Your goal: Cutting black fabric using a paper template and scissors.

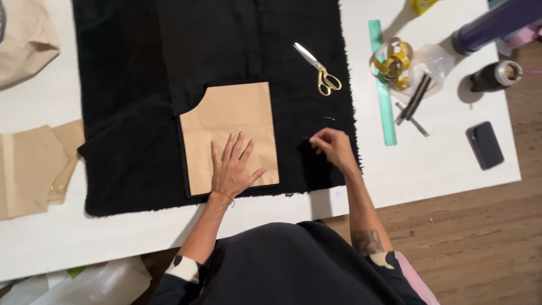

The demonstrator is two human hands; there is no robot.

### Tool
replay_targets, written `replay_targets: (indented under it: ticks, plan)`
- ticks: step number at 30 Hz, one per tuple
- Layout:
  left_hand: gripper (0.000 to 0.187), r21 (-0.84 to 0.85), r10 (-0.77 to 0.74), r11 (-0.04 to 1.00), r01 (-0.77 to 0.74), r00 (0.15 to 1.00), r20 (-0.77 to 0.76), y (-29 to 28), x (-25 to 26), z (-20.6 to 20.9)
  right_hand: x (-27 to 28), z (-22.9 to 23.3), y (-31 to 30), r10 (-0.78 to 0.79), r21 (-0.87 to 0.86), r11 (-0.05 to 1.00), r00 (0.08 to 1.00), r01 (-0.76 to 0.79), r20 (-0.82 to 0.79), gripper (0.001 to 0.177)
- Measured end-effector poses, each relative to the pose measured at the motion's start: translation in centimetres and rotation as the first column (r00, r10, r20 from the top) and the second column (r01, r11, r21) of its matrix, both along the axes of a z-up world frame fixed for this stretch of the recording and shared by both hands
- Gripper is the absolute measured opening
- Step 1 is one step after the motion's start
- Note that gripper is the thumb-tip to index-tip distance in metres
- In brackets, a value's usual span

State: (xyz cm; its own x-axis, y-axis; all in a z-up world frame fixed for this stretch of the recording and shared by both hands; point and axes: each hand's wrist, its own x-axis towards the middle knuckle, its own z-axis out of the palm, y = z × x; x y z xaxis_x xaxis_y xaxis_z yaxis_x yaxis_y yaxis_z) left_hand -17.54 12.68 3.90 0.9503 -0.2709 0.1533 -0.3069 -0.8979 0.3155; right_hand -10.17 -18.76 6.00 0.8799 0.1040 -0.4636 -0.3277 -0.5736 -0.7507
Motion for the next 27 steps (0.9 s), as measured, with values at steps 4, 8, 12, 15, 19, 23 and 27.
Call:
replay_targets:
  ticks: [4, 8, 12, 15, 19, 23, 27]
  plan:
    - [0.083, -0.018, -0.016, 1.000, 0.015, 0.999, -0.043, 0.7, -0.1, -0.3, 1.1, -1.2, -2.7, -0.040, -0.165, 0.983, 0.973, 0.078, 0.226, 0.018]
    - [0.078, 0.013, 0.098, 0.995, -0.097, 0.995, -0.032, 3.8, 0.3, -0.5, 0.7, 0.2, -1.2, 0.046, -0.327, 0.942, 0.939, 0.073, 0.342, 0.021]
    - [0.079, -0.196, 0.379, 0.902, -0.384, 0.923, -0.064, 6.8, -0.3, 0.1, -0.7, -0.2, 1.2, -0.018, -0.230, 0.966, 0.916, 0.120, 0.401, 0.021]
    - [0.082, -0.303, 0.464, 0.825, -0.477, 0.878, -0.119, 8.3, -1.1, -1.3, -1.2, -0.7, 4.0, -0.028, -0.071, 0.996, 0.966, 0.048, 0.256, 0.024]
    - [0.077, -0.550, 0.538, 0.662, -0.510, 0.833, -0.125, 8.5, -1.1, -0.6, -1.4, -1.9, 7.0, 0.028, 0.042, 0.999, 0.992, -0.033, 0.124, 0.039]
    - [0.068, -0.731, 0.530, 0.403, -0.550, 0.792, -0.304, 9.5, -1.7, -1.1, -1.6, -1.2, 9.3, 0.068, 0.052, 0.996, 0.990, -0.075, 0.126, 0.039]
    - [0.055, -0.834, 0.446, 0.174, -0.523, 0.797, -0.406, 12.6, -2.5, 0.2, -1.2, -3.5, 9.5, -0.014, 0.142, 0.990, 0.989, -0.007, 0.146, 0.037]
